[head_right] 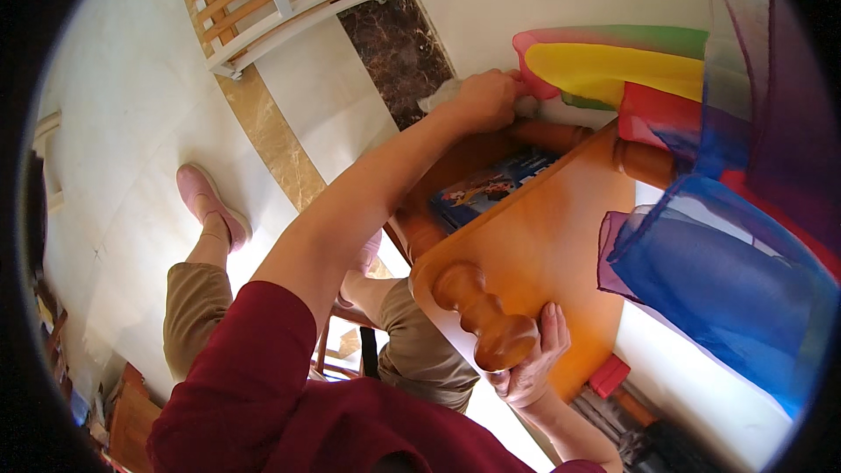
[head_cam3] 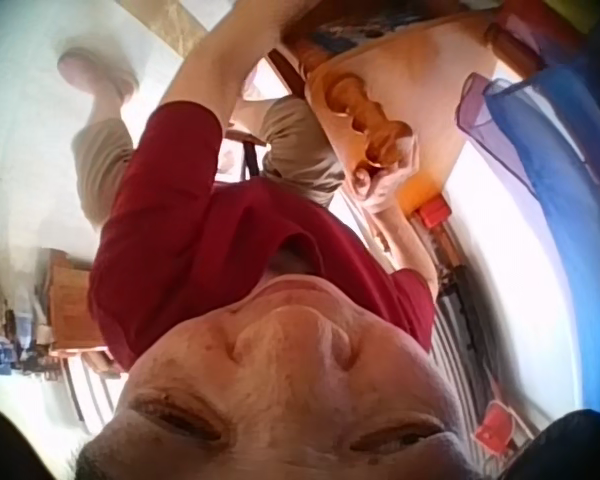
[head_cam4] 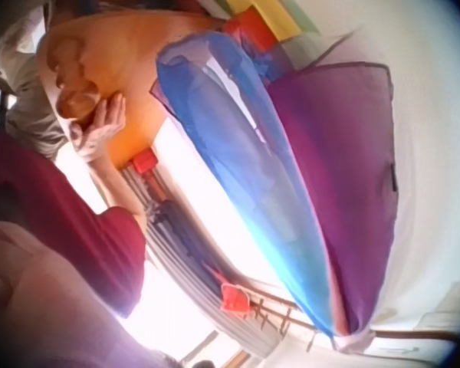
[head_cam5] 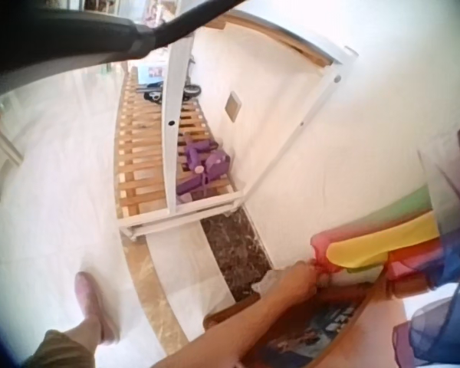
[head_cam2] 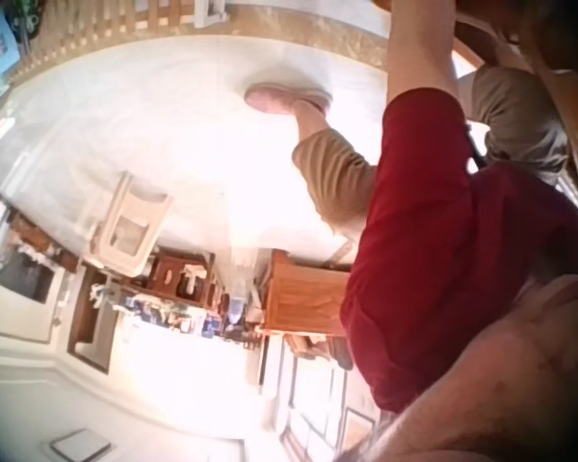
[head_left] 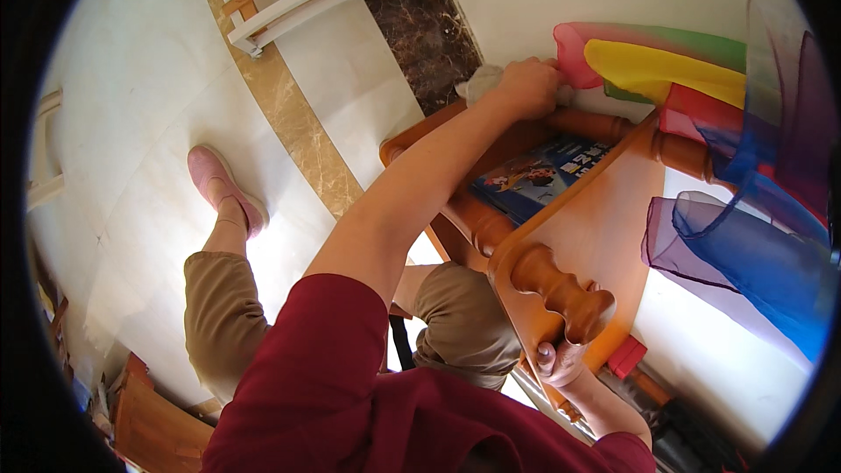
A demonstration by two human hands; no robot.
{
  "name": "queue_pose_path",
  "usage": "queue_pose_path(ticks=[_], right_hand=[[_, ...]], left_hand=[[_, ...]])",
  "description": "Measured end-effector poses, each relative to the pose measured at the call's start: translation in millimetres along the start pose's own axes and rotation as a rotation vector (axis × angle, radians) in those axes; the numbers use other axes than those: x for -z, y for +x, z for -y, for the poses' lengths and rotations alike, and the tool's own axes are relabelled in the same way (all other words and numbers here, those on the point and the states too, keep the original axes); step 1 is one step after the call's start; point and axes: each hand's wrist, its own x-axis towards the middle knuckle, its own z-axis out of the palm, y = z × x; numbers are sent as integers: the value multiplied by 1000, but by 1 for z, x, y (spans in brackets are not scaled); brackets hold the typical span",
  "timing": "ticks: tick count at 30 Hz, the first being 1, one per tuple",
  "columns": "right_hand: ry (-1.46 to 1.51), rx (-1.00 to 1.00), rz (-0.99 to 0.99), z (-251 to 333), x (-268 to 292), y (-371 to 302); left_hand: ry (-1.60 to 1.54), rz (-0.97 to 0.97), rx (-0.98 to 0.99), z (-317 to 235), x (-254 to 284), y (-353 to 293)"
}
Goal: The person wipes a wooden table and a glass door with a cloth. They move items on the table to reach different areas, wipe the tabletop and edges, then clean the glass door frame and pane.
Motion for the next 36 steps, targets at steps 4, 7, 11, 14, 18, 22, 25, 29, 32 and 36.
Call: queue_pose_path(ticks=[4, 7, 11, 14, 18, 22, 25, 29, 32, 36], right_hand=[[14, 18, -36, -5, -3, -3], [-21, 65, -81, -4, -5, -1], [-98, 101, -61, -1, 2, 4], [-6, 59, -61, -7, -3, -5], [34, 53, -84, -8, -8, -6], [17, 83, -73, -10, -6, -5], [-47, 96, -51, -3, 2, 5], [-108, 125, -68, 2, 6, 13], [-100, 101, -102, 4, 1, 7], [-85, 81, -75, 4, 3, 10]], left_hand=[[154, 208, -17, -9, 22, 4], [113, 364, 46, -9, 45, -4], [-25, 165, 162, 3, 23, -9], [-133, 185, 173, -6, 14, 1], [-320, 6, 17, -34, 13, -16], [-605, -97, -183, -78, 33, -28], [-456, -249, -372, -73, 19, -45], [-123, -164, -315, -35, -4, -42], [-134, -69, -226, -45, 3, -41], [-207, -168, -333, -74, 10, -34]])
